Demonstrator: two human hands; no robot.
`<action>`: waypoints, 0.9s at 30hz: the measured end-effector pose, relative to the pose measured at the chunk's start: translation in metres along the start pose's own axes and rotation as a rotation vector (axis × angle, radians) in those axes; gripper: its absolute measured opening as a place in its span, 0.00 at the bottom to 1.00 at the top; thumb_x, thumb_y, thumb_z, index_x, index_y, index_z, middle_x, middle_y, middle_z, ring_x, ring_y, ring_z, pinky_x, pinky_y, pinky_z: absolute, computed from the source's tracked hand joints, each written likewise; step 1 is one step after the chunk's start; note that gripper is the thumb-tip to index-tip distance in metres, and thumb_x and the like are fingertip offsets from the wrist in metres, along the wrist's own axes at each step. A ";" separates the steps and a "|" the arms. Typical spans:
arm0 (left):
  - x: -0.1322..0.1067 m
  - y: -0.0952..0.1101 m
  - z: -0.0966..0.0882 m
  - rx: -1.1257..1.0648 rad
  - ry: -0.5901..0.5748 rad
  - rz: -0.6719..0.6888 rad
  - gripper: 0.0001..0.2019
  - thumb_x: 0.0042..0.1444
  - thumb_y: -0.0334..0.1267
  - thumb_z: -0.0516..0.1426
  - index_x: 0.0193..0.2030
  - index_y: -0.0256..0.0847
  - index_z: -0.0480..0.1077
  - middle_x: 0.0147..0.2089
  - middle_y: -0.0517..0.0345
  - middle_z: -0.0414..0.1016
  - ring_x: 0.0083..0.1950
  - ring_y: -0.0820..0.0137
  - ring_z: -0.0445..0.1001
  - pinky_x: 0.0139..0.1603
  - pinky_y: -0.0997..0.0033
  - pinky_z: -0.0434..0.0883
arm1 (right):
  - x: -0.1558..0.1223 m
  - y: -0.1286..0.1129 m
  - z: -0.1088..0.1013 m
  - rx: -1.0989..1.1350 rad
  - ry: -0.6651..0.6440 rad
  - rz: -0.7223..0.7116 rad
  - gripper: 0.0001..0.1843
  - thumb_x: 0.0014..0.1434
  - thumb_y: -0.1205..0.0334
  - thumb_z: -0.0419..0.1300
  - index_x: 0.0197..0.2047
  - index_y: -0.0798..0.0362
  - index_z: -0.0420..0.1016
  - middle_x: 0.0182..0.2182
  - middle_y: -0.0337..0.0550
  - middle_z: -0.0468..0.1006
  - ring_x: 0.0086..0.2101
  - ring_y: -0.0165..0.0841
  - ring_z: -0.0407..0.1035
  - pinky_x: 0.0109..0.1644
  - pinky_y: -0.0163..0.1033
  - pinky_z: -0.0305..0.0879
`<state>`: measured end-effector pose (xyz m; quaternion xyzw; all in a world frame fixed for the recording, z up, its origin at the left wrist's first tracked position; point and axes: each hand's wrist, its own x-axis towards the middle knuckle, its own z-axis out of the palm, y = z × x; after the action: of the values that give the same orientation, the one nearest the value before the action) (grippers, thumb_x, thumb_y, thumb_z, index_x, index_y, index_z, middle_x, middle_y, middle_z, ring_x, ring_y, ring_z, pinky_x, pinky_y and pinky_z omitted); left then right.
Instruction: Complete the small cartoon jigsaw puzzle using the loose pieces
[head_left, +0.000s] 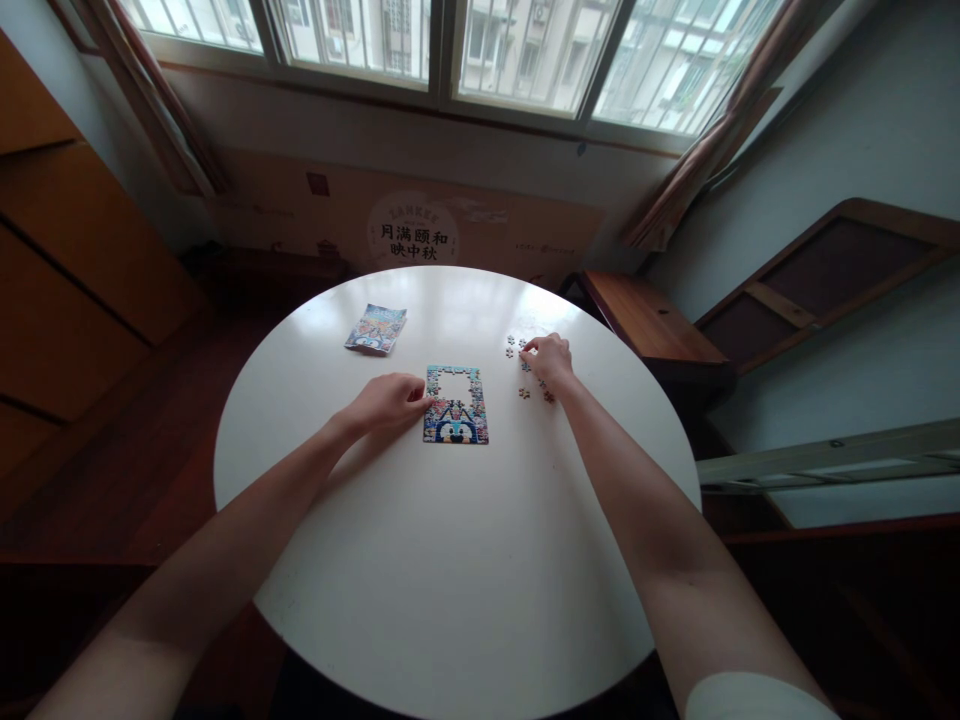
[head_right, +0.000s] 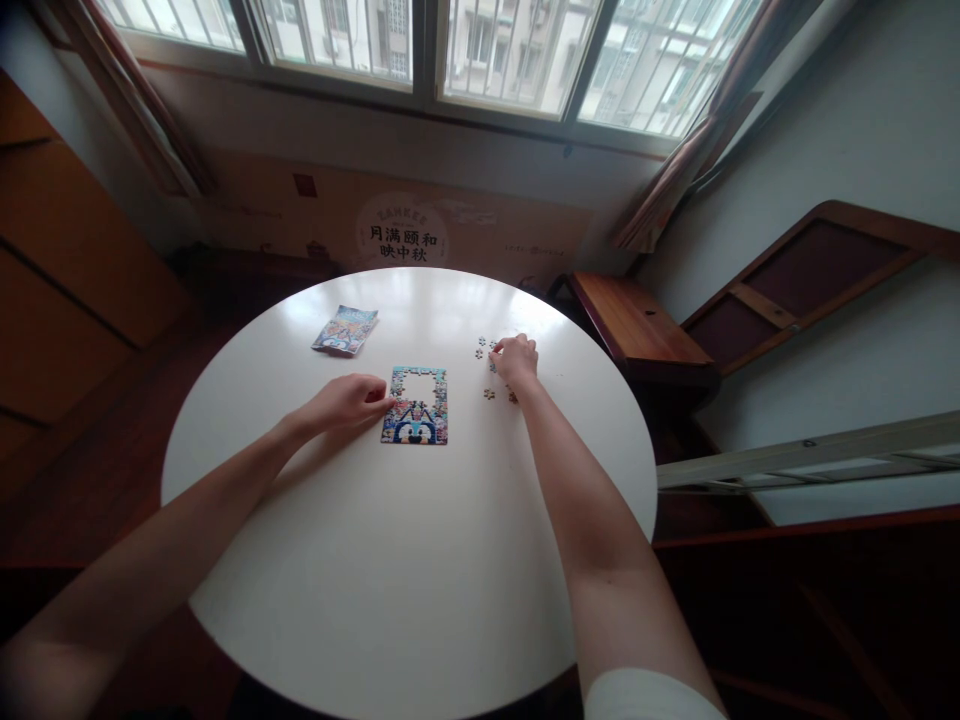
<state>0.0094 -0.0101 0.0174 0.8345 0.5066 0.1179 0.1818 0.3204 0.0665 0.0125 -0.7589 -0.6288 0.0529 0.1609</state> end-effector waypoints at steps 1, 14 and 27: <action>0.000 -0.001 0.001 0.000 0.001 0.001 0.20 0.58 0.55 0.52 0.24 0.41 0.64 0.28 0.56 0.73 0.27 0.71 0.63 0.28 0.70 0.51 | 0.002 0.000 0.000 0.015 -0.014 0.014 0.09 0.57 0.60 0.63 0.40 0.52 0.82 0.48 0.54 0.70 0.52 0.47 0.62 0.55 0.46 0.62; 0.001 0.000 0.000 -0.006 0.001 0.001 0.21 0.58 0.56 0.52 0.24 0.41 0.66 0.28 0.56 0.73 0.27 0.71 0.63 0.28 0.70 0.51 | -0.044 -0.036 -0.002 0.871 -0.366 -0.228 0.12 0.44 0.60 0.71 0.35 0.55 0.82 0.31 0.46 0.82 0.34 0.36 0.76 0.41 0.41 0.71; 0.002 -0.003 0.003 -0.010 0.015 0.014 0.21 0.57 0.56 0.52 0.25 0.41 0.66 0.27 0.57 0.72 0.26 0.72 0.61 0.28 0.70 0.50 | -0.066 -0.044 0.015 0.851 -0.571 -0.265 0.08 0.46 0.62 0.70 0.32 0.54 0.84 0.29 0.45 0.82 0.31 0.33 0.74 0.33 0.37 0.72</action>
<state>0.0091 -0.0076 0.0134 0.8362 0.5016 0.1280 0.1811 0.2617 0.0121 0.0036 -0.4957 -0.6611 0.4872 0.2826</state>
